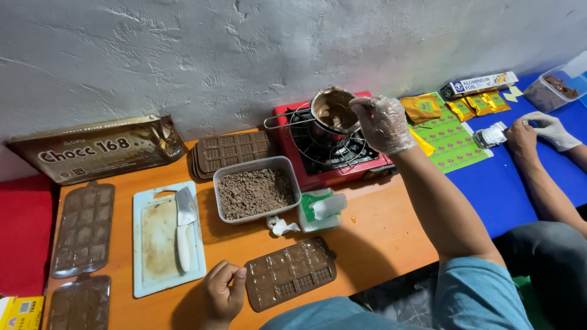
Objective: A person wearing gloves uses a spoon to fill chocolate molds with melted chocolate from a pot and dry toppings from a container.
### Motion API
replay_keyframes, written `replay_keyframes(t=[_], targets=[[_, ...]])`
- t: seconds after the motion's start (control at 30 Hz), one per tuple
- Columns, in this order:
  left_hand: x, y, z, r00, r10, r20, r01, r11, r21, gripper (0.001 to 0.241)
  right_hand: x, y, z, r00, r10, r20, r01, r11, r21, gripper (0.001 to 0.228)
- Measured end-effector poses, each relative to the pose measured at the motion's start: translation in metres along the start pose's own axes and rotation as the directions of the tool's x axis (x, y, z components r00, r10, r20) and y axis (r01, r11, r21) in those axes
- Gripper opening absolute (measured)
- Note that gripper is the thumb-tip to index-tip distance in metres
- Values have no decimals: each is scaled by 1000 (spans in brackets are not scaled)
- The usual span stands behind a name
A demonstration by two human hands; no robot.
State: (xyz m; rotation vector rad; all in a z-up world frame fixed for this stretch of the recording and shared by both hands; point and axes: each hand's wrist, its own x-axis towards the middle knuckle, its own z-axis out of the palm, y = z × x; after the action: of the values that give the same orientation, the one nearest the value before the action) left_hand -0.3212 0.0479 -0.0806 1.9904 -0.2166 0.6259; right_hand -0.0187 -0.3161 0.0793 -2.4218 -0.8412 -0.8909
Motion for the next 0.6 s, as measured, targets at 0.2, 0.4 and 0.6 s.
replay_keyframes(t=[0.2,0.4,0.6], targets=[[-27,-11,4,981,-164,-99,153,982,-111,46,-5,-17,-20,988,73,-135,-47,981,190,18],[-36,0,-25,961,-235,145,157,898,410,41,-9,-16,-22,975,38,-221,-2,987,160,18],[-51,1,-18,978,-180,-109,210,807,552,42,-17,2,3,995,92,-47,-91,996,20,19]])
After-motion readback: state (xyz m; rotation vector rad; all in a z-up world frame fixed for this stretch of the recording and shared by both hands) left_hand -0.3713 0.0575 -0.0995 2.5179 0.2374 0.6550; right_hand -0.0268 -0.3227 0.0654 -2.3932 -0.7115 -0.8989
